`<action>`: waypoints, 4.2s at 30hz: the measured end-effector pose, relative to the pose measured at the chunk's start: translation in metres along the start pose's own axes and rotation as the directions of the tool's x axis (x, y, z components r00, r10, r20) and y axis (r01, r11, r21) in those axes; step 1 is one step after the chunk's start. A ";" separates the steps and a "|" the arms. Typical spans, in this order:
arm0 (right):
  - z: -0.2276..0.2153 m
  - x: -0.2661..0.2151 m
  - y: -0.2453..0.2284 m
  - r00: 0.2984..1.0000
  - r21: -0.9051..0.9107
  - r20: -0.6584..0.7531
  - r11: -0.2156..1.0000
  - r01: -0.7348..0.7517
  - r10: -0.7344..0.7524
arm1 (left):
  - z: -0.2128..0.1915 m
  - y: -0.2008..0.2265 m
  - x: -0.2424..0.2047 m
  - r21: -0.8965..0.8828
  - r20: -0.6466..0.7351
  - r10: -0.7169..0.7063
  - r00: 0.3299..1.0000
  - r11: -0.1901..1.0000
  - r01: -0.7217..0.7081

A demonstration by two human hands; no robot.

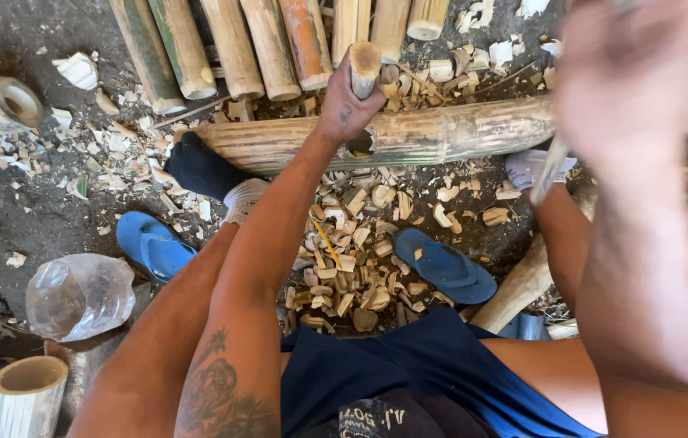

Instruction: The person measures and marks bamboo poles with a tape measure and pencil, then uses a chisel and hammer to carve a hole into a bamboo pole. The person works on the floor surrounded by bamboo pieces and wood shavings.

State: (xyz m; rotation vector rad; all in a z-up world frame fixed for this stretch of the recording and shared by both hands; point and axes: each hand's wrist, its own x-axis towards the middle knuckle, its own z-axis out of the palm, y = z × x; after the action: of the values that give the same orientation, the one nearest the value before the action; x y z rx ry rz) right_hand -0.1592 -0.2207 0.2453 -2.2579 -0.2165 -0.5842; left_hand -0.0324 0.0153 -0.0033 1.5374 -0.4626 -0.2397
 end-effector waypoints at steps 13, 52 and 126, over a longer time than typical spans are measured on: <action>0.139 -0.115 0.059 0.679 -0.370 0.443 0.809 -0.456 0.585 | 0.047 -0.064 -0.003 0.558 0.326 0.428 0.843 0.632 -0.537; 0.116 -0.049 -0.031 0.671 -0.416 0.561 0.866 -0.277 0.485 | 0.000 0.008 -0.044 0.257 -0.177 0.248 0.953 0.946 -0.198; 0.122 -0.044 -0.027 0.776 -0.337 0.525 0.922 -0.189 0.350 | 0.007 -0.034 -0.052 0.143 -0.208 0.044 0.977 0.990 -0.014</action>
State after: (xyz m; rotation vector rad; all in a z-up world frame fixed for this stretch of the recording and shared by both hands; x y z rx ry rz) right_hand -0.1649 -0.1119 0.1705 -2.6175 -0.1029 0.2686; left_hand -0.0772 0.0300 -0.0448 1.6720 -0.3387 -0.0202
